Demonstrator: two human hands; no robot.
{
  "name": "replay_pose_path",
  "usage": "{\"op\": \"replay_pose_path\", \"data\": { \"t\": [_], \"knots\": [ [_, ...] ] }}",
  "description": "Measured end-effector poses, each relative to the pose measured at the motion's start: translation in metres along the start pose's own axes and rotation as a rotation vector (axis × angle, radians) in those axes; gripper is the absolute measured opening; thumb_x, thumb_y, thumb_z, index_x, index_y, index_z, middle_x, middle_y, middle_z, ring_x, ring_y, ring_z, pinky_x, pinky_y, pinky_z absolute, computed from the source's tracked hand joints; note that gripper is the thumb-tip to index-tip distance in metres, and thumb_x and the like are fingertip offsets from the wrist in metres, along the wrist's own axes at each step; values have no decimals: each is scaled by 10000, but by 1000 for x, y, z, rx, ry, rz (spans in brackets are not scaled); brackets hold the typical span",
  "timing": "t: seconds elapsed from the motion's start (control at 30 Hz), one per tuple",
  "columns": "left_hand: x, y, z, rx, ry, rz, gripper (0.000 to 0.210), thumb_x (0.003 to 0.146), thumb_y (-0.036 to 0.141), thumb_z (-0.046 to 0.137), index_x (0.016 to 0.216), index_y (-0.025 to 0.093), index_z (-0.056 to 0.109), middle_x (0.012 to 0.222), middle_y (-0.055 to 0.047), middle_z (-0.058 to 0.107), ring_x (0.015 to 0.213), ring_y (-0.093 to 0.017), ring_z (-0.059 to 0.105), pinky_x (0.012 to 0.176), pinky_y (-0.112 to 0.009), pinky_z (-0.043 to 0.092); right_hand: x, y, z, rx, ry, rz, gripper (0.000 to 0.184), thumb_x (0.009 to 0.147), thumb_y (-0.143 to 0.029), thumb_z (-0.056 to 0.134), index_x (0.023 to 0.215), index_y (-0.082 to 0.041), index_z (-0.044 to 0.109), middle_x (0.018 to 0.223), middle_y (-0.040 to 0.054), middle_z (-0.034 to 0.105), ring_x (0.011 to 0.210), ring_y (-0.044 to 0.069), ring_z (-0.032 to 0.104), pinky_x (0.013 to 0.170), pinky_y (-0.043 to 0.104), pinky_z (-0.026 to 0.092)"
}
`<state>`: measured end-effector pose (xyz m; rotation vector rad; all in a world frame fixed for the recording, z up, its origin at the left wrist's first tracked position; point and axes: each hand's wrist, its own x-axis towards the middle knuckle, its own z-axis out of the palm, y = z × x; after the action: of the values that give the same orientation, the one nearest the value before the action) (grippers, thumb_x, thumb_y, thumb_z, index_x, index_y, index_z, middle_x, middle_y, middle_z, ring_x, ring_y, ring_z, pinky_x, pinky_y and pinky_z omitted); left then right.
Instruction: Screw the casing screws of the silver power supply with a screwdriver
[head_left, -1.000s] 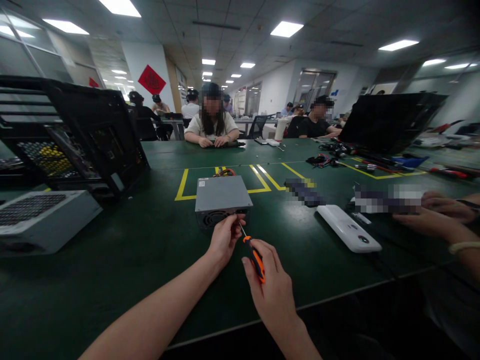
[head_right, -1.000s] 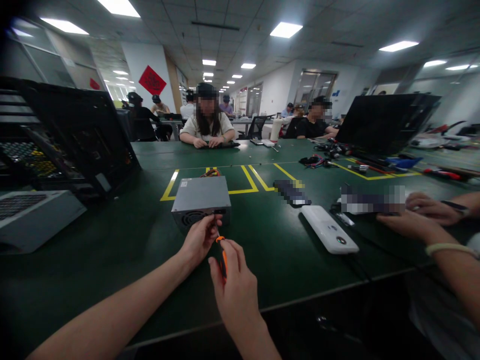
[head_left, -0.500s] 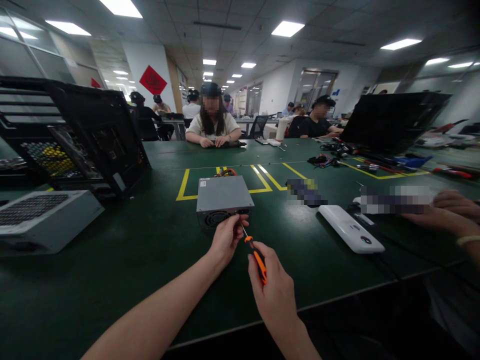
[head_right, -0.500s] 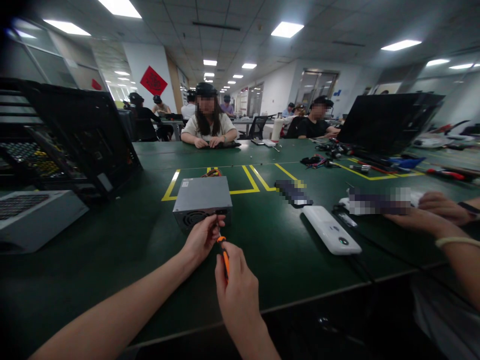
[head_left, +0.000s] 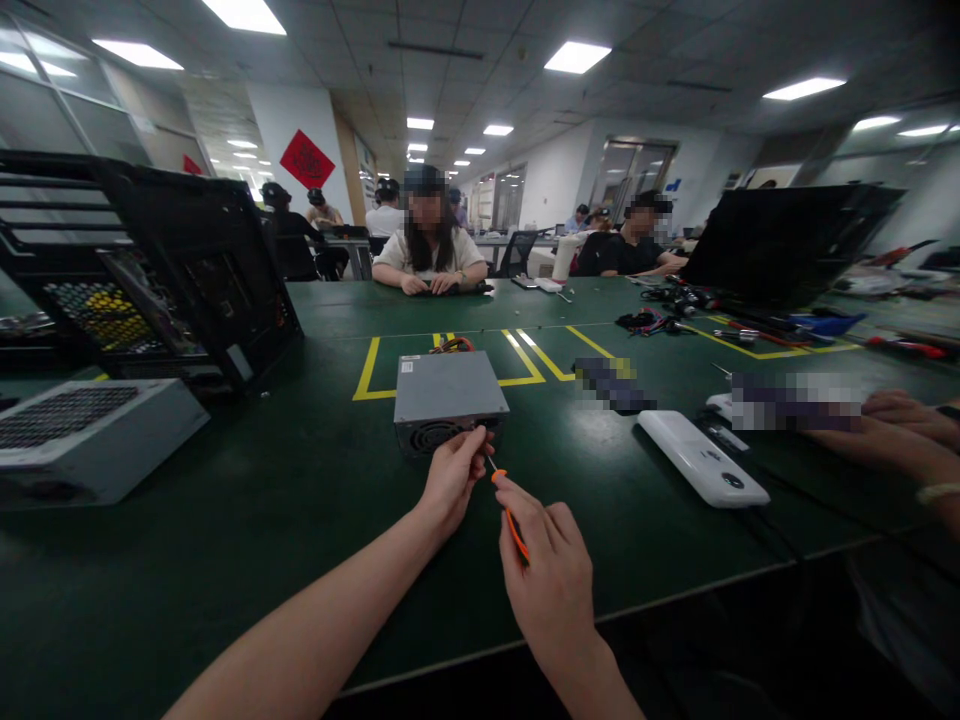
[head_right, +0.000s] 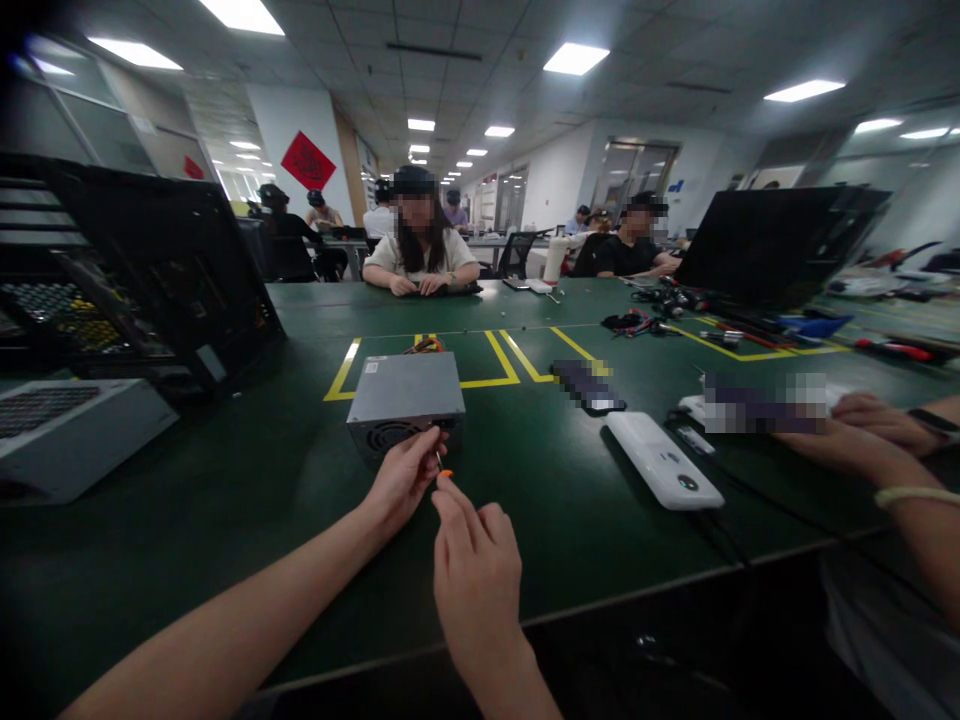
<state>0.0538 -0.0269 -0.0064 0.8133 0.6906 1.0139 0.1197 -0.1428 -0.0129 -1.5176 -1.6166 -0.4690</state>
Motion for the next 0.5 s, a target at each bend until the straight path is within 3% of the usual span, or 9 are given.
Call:
{"op": "replay_pose_path", "data": {
  "t": [0.23,0.4,0.5],
  "knots": [
    [1,0,0,-17,0,-18,280,665,319,634,781,65,660,618,-25,562,461,-29,362,429,-163,253,2,0,-5,202,28,176,313,840,-241,487,1139,-161,443,1064,116,570,960,186,584,722,298,524],
    [0,1,1,-13,5,-35,271,717,281,557,829,60,666,658,-36,587,445,-31,352,420,-167,264,1,0,0,101,18,-15,255,818,-71,449,1043,-178,506,1006,80,628,878,172,605,743,316,505],
    [0,2,2,-37,-5,-56,270,766,247,488,840,53,661,648,-37,586,433,-35,364,410,-162,282,-1,1,-1,95,10,-21,229,802,-54,465,986,-174,531,1007,82,628,862,173,600,734,327,498]
  ]
}}
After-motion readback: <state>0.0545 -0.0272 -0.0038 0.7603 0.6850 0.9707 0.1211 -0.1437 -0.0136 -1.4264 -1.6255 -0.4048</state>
